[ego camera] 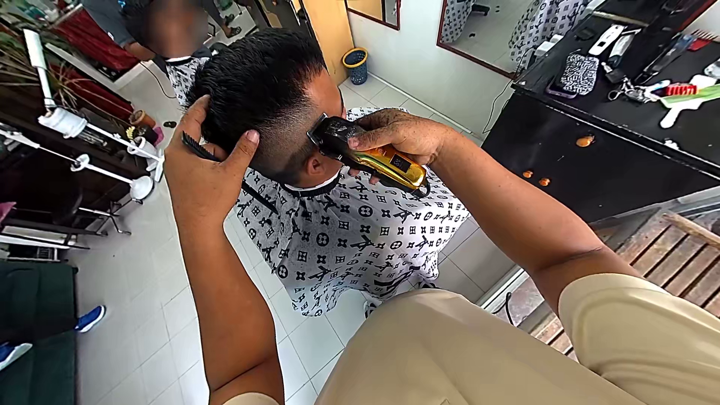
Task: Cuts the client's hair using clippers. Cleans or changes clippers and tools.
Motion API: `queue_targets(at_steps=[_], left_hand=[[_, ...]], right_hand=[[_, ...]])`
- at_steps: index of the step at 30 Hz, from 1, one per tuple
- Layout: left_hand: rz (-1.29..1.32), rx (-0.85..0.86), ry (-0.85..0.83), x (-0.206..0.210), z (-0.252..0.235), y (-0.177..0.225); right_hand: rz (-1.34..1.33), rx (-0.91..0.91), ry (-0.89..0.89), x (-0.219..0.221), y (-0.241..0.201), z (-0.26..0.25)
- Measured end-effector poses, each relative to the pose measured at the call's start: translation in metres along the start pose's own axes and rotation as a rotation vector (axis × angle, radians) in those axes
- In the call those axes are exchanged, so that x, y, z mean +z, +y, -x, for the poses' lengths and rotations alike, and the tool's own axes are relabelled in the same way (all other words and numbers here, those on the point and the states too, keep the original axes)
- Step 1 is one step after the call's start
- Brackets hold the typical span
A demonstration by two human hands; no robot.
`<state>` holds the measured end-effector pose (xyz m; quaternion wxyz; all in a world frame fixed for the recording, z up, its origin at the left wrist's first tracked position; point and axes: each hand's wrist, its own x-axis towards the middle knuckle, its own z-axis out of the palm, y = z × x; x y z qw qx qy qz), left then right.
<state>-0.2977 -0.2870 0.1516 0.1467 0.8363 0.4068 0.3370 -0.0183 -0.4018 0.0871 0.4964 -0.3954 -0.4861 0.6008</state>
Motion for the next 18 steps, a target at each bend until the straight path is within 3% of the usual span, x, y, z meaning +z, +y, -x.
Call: queue_targets(at_steps=[18], left_hand=[[-0.005, -0.010, 0.000, 0.000, 0.000, 0.001]], right_hand=[[-0.001, -0.033, 0.004, 0.012, 0.001, -0.002]])
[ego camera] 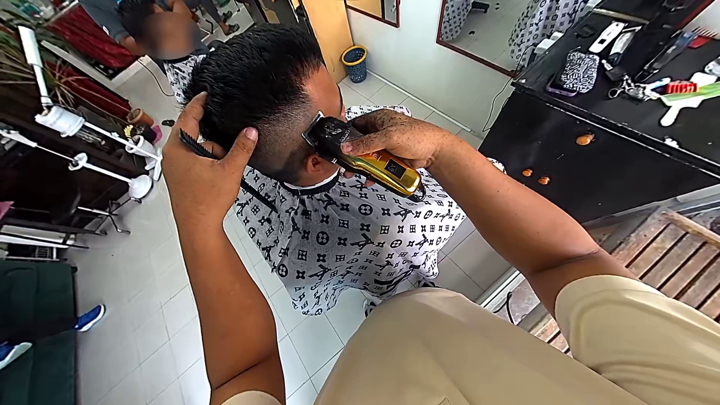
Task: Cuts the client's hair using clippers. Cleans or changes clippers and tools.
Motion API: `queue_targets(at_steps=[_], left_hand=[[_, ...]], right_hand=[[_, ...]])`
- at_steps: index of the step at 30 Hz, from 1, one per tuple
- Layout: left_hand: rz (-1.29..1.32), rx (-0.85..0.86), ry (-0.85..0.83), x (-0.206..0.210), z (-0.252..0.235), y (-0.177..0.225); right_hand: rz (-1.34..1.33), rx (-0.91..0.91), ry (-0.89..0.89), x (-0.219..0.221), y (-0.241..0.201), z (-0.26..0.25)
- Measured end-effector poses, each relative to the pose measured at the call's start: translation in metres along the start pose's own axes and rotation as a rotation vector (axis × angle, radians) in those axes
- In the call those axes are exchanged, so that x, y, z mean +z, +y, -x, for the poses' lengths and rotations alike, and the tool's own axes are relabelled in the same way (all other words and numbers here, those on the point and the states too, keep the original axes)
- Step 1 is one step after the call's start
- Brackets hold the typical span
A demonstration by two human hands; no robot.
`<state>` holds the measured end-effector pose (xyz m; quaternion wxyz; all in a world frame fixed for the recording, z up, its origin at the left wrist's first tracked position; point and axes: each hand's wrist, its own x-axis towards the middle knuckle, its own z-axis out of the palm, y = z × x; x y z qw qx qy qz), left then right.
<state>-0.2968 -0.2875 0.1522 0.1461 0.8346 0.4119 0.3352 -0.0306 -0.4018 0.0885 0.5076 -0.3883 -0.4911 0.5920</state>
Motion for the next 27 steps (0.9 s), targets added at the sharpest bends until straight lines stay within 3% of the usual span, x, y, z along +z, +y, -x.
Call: queue_targets(at_steps=[5, 13, 27], left_hand=[[-0.014, 0.007, -0.007, 0.000, -0.001, 0.000], [0.013, 0.020, 0.005, 0.000, 0.001, 0.000], [0.011, 0.021, 0.008, 0.002, 0.000, 0.000]], right_hand=[[0.044, -0.051, -0.004, 0.005, -0.002, 0.004], [0.016, 0.044, -0.012, -0.016, -0.002, 0.002], [0.047, -0.037, 0.022, -0.003, -0.002, 0.001]])
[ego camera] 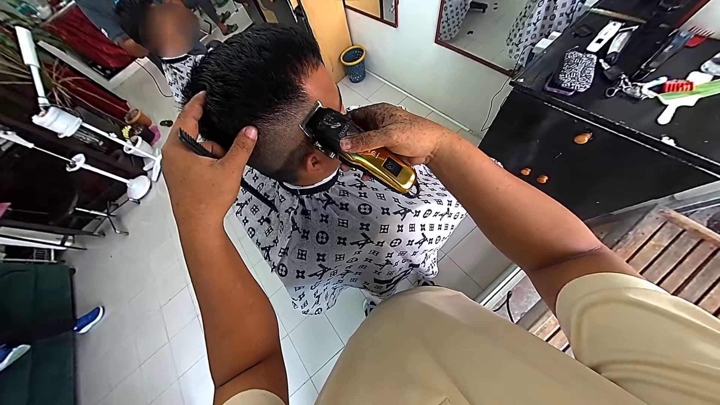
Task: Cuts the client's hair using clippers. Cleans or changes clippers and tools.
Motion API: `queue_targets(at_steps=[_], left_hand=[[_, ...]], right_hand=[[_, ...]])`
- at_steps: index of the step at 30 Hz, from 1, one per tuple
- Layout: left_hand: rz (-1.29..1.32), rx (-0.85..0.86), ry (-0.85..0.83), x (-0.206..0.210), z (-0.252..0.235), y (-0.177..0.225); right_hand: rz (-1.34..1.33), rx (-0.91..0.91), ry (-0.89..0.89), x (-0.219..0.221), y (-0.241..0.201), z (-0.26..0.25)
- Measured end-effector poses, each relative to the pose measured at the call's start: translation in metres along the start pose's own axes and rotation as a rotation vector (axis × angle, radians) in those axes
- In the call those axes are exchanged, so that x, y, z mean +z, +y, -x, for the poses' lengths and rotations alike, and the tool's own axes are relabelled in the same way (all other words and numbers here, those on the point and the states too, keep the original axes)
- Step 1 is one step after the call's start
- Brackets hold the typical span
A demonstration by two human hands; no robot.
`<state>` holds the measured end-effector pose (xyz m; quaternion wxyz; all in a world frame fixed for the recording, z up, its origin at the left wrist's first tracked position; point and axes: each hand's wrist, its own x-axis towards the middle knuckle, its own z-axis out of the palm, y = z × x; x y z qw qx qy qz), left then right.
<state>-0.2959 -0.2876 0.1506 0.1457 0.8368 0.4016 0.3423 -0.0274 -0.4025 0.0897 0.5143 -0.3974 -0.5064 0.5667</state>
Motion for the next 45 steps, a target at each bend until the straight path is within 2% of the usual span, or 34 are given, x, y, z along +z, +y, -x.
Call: queue_targets(at_steps=[3, 7, 11, 15, 19, 23, 26, 30, 35, 41, 45], left_hand=[[0.001, -0.007, 0.003, -0.001, 0.000, 0.001], [-0.010, -0.006, 0.007, 0.000, 0.001, 0.000], [-0.017, 0.004, 0.004, -0.002, 0.000, -0.002], [-0.015, -0.001, 0.001, -0.001, 0.001, -0.001], [-0.011, 0.009, 0.003, -0.002, 0.001, -0.002], [-0.007, 0.002, -0.002, 0.000, 0.001, -0.001], [-0.002, 0.004, 0.005, -0.001, 0.001, -0.002], [-0.001, 0.006, 0.005, 0.000, 0.002, 0.000], [-0.021, 0.002, 0.000, -0.002, 0.000, -0.001], [-0.016, -0.010, 0.004, -0.001, 0.001, 0.000], [0.005, -0.007, 0.004, 0.000, 0.002, -0.001]], right_hand=[[-0.020, 0.059, 0.000, -0.001, -0.001, 0.001], [-0.036, -0.026, 0.000, 0.005, 0.002, 0.000], [-0.030, 0.038, -0.011, 0.003, 0.001, 0.002], [-0.043, -0.035, 0.004, 0.009, 0.004, 0.001], [-0.068, 0.042, -0.005, 0.007, 0.004, 0.003], [-0.089, -0.035, 0.007, 0.011, 0.006, 0.003], [-0.086, 0.028, 0.001, 0.008, 0.006, 0.003], [-0.079, -0.058, -0.008, 0.012, 0.007, 0.002], [-0.016, 0.064, -0.048, -0.004, 0.005, 0.008], [-0.069, 0.060, -0.020, -0.009, 0.005, 0.002], [-0.074, -0.005, -0.014, -0.006, 0.009, -0.001]])
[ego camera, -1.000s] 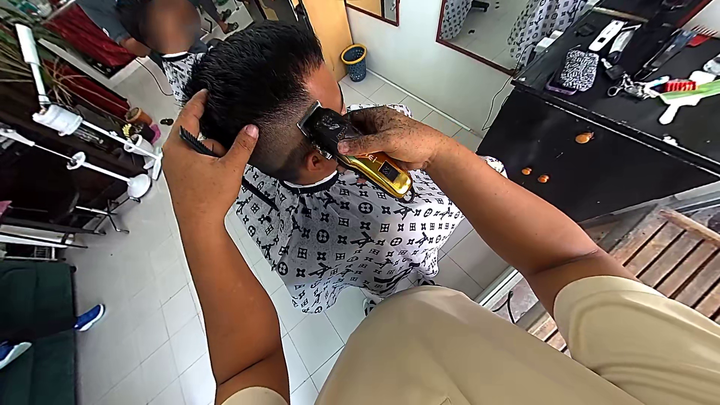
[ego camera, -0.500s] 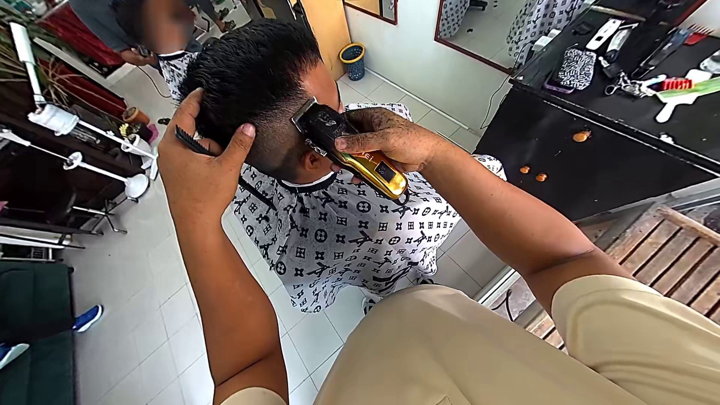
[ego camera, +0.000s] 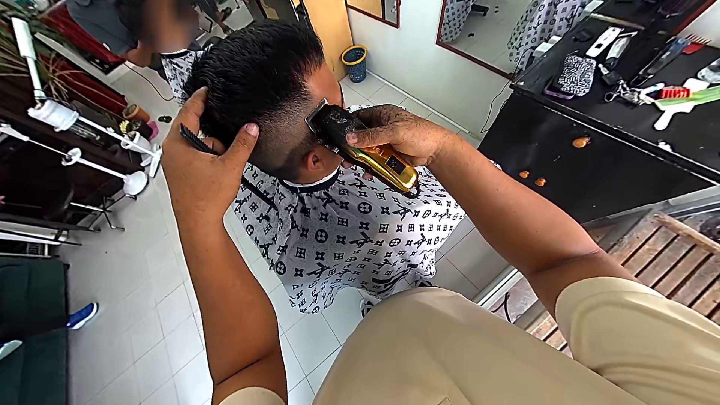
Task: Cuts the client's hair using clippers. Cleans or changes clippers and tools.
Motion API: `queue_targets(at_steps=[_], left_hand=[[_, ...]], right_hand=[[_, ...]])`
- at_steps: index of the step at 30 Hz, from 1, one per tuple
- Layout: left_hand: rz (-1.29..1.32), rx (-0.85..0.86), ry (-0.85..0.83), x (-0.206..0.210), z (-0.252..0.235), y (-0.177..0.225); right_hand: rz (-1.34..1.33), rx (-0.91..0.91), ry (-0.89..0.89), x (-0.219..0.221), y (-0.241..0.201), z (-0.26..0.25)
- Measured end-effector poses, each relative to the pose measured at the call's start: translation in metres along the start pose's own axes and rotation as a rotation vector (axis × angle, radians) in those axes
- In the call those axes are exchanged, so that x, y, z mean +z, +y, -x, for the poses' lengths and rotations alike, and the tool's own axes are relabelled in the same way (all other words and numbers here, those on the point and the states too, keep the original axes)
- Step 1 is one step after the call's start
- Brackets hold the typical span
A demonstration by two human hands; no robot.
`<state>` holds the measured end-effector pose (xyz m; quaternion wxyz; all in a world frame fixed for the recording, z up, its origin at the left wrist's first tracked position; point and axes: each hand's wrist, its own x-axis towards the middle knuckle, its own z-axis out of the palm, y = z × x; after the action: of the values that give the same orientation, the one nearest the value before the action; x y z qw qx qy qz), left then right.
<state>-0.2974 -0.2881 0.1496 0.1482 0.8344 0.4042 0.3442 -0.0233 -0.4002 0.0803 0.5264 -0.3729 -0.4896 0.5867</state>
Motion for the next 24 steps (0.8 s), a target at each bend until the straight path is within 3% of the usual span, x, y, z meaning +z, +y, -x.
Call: queue_targets(at_steps=[9, 14, 16, 19, 22, 24], left_hand=[[-0.003, 0.008, 0.009, 0.001, 0.000, -0.002], [0.062, 0.000, 0.084, 0.003, 0.004, -0.002], [0.354, -0.024, 0.188, 0.003, 0.016, -0.003], [1.084, -0.193, 0.271, 0.008, 0.045, 0.007], [1.200, -0.288, 0.153, 0.024, 0.066, 0.005], [1.236, -0.229, 0.074, 0.037, 0.069, -0.011]], right_hand=[[0.052, -0.002, 0.044, 0.013, -0.004, 0.002], [0.252, -0.153, 0.097, 0.026, 0.005, 0.008], [0.276, -0.134, 0.104, 0.029, 0.014, 0.021], [0.070, -0.021, 0.064, 0.031, 0.033, 0.047], [-0.245, 0.019, 0.049, 0.037, 0.059, 0.061], [-0.389, 0.014, 0.034, 0.046, 0.071, 0.068]])
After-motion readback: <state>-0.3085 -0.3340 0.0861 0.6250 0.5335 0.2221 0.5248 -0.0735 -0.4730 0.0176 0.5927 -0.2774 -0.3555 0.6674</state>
